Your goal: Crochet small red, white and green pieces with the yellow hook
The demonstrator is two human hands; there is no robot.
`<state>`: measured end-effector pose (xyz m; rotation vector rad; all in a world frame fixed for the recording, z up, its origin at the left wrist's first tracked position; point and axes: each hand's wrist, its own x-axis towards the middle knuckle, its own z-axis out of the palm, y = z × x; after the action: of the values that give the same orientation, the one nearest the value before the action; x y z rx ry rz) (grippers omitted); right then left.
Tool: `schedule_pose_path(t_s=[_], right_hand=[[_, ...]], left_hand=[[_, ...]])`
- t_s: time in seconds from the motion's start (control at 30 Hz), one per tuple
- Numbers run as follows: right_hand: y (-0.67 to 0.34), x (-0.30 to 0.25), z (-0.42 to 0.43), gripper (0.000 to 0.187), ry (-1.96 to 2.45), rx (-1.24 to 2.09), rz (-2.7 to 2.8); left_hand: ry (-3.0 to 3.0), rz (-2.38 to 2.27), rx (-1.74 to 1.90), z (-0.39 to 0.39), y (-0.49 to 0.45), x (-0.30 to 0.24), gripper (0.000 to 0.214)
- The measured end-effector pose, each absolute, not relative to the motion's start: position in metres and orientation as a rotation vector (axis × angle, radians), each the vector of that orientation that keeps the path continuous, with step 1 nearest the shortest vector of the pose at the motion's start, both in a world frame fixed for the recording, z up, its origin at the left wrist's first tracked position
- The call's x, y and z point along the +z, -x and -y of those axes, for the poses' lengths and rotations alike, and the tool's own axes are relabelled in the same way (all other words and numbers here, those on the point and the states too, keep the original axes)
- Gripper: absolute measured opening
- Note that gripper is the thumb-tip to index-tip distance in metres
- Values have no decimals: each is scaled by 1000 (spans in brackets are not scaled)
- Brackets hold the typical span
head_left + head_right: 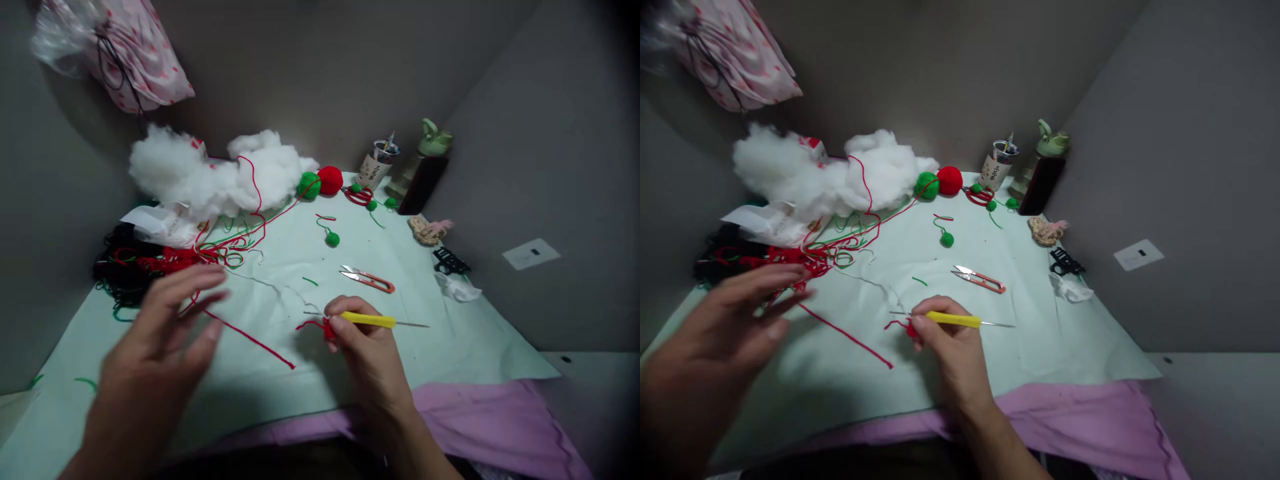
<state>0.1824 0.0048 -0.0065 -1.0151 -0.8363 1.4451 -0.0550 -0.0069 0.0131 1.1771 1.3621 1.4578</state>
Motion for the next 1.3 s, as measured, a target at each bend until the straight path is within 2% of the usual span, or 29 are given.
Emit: schedule_pose_path(t_s=[0.07, 0.13, 0.2, 0.33, 0.43, 0.47, 0.53, 0.63, 0.73, 0.87, 1.0, 1.07, 1.17, 1.3], right_hand=[[-180, -6, -1, 12, 977, 1463, 927], [-178, -3, 4, 7, 916, 1490, 998], [-177, -1, 7, 5, 863, 1523, 1046], [-177, 2, 11, 7, 833, 1585, 1044], [-178, 2, 9, 11, 843, 1578, 982], [-179, 1, 8, 12, 853, 1570, 968], [-180, 1, 6, 13, 866, 1555, 949], [-181, -2, 3, 14, 895, 1538, 910], [-180, -6, 2, 15, 955, 1504, 891], [-179, -11, 1, 12, 1016, 1457, 935], [-177, -13, 0, 15, 1025, 1456, 930], [-177, -12, -1, 15, 1036, 1433, 931], [-180, -7, -3, 9, 1098, 1217, 1132], [-186, -3, -8, 20, 1088, 539, 1719]], left_hand=[[-1071, -1191, 1420, 12, 21, 14, 30], [-904, -993, 1282, 8, -1, 12, 48], [-776, -834, 1233, -3, -11, 13, 54], [-665, -716, 1526, -24, -8, 29, 31], [-908, -830, 1657, -26, -1, 34, 64], [-1087, -883, 1626, -25, 1, 31, 69], [-1473, -996, 1512, -20, 3, 19, 61], [-1719, -1157, 1369, -12, 1, -1, 35], [-1396, -1174, 1249, -3, -6, -7, 43], [-815, -1090, 1181, 3, -19, 1, 39], [-747, -1093, 1222, 2, -23, -1, 32], [-812, -1107, 1190, -1, -20, -6, 37], [-1064, -1242, 1205, -4, -15, -11, 45], [-1180, -1350, 1257, -5, -15, -4, 42]])
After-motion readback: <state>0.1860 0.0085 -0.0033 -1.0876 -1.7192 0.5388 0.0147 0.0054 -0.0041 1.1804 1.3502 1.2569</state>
